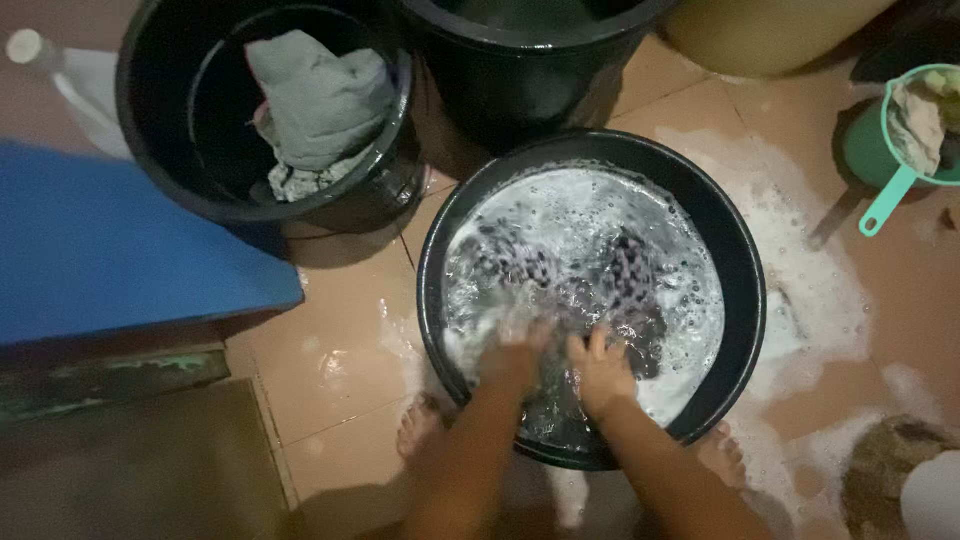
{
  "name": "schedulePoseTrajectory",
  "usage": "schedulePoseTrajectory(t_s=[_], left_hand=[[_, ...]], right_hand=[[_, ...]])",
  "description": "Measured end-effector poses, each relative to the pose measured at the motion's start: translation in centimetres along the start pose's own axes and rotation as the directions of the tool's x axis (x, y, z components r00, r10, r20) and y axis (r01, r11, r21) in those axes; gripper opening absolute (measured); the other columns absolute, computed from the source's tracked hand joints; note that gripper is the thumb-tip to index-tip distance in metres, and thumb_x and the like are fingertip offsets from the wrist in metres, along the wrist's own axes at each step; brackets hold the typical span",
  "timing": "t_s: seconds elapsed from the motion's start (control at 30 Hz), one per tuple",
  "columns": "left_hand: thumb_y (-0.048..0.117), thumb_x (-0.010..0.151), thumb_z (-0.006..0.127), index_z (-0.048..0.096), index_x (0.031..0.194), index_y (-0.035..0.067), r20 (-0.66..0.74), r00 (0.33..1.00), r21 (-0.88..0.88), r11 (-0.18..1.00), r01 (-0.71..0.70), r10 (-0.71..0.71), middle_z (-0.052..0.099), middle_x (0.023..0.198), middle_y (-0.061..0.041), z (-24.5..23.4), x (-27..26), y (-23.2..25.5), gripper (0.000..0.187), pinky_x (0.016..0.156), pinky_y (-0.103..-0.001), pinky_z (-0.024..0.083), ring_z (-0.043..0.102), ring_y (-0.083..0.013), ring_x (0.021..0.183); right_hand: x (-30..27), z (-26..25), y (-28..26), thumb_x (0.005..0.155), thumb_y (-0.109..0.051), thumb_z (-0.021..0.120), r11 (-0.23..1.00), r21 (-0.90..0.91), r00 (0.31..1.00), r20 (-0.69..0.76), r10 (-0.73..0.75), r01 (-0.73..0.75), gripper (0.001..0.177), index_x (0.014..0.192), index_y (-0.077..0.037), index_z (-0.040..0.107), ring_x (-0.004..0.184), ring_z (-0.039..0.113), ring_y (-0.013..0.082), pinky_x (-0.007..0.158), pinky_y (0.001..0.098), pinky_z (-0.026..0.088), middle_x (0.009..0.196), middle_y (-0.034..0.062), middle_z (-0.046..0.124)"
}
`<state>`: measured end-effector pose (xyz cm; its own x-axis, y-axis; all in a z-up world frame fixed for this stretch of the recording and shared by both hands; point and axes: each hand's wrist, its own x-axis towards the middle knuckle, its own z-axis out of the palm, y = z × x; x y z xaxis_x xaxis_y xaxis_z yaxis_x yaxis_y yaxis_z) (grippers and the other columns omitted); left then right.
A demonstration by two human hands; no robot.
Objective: The person washes several pieces of clothing by hand in a black basin filled with soapy water. They scrub and rinse each item individually, then transfer the wet clothes into a green colander placed inside a larger bucket.
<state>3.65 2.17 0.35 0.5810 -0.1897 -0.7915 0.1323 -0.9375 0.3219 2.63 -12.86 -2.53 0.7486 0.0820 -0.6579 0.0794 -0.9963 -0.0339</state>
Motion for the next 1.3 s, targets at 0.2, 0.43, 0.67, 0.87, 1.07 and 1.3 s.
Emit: schedulePoseTrajectory(t_s=[0.2,0.43,0.67,0.87,1.07,1.3], left_hand=[[0.034,0.084,0.080,0.022,0.161,0.038,-0.134,0.988,0.153,0.987,-0.057,0.078,0.035,0.161,-0.016,2.6,-0.5,-1.5,0.097,0.118,-0.057,0.033,0.032,-0.0382,0.149],[0.024,0.059,0.100,0.024,0.158,0.019,-0.461,0.850,-0.143,0.924,-0.356,0.256,0.031,0.162,-0.019,4.0,-0.3,-3.1,0.125,0.118,-0.053,0.030,0.029,-0.0448,0.147],[0.033,0.051,0.103,0.020,0.160,0.017,-0.505,0.859,-0.293,0.920,-0.260,0.082,0.028,0.165,-0.017,1.6,-4.4,-1.7,0.138,0.122,-0.048,0.024,0.024,-0.0402,0.152],[0.035,0.042,0.104,0.009,0.160,0.010,-0.753,0.640,-0.295,0.792,-0.535,0.152,0.023,0.166,-0.022,0.7,-6.3,-1.5,0.154,0.124,-0.044,0.026,0.026,-0.0395,0.153],[0.041,0.041,0.099,-0.007,0.164,0.017,-0.565,0.823,-0.518,0.803,-0.295,-0.063,0.019,0.167,-0.018,-0.5,-9.7,1.0,0.164,0.123,-0.041,0.027,0.024,-0.0346,0.153],[0.047,0.060,0.094,0.038,0.152,0.013,-0.795,0.584,-0.124,0.899,-0.419,0.163,0.021,0.164,-0.027,-1.4,-9.4,1.2,0.113,0.125,-0.044,0.020,0.020,-0.0422,0.150]], right_hand=[[-1.5,1.4,1.9,0.079,-0.021,0.081,0.928,0.365,0.998,-0.011,-0.069,0.069,0.063,0.135,-0.015,0.053,0.124,0.054,0.0415,0.107,0.0447,0.048,0.139,0.0212,0.042],[-1.4,0.2,3.4,0.058,-0.029,0.099,0.722,0.546,0.857,-0.499,-0.127,0.425,0.070,0.113,0.000,0.068,0.114,0.058,0.0360,0.101,0.0430,0.046,0.116,0.0219,0.062],[-7.1,-9.5,2.6,0.063,-0.028,0.095,0.476,0.715,0.826,-0.562,-0.044,0.512,0.063,0.114,-0.002,0.068,0.103,0.068,0.0227,0.093,0.0351,0.054,0.111,0.0105,0.069],[-12.9,-16.0,1.5,0.066,-0.025,0.093,0.405,0.682,0.779,-0.611,-0.141,0.609,0.056,0.112,-0.004,0.069,0.101,0.067,0.0166,0.091,0.0311,0.054,0.109,0.0064,0.068],[-16.8,-18.9,0.4,0.066,-0.025,0.094,0.424,0.625,0.737,-0.653,-0.176,0.655,0.057,0.111,-0.004,0.066,0.100,0.066,0.0153,0.090,0.0306,0.054,0.106,0.0056,0.067],[-19.7,-20.5,-0.3,0.071,-0.020,0.091,0.213,0.733,0.760,-0.593,-0.265,0.646,0.053,0.114,-0.005,0.065,0.098,0.066,0.0114,0.088,0.0284,0.055,0.106,0.0033,0.069]])
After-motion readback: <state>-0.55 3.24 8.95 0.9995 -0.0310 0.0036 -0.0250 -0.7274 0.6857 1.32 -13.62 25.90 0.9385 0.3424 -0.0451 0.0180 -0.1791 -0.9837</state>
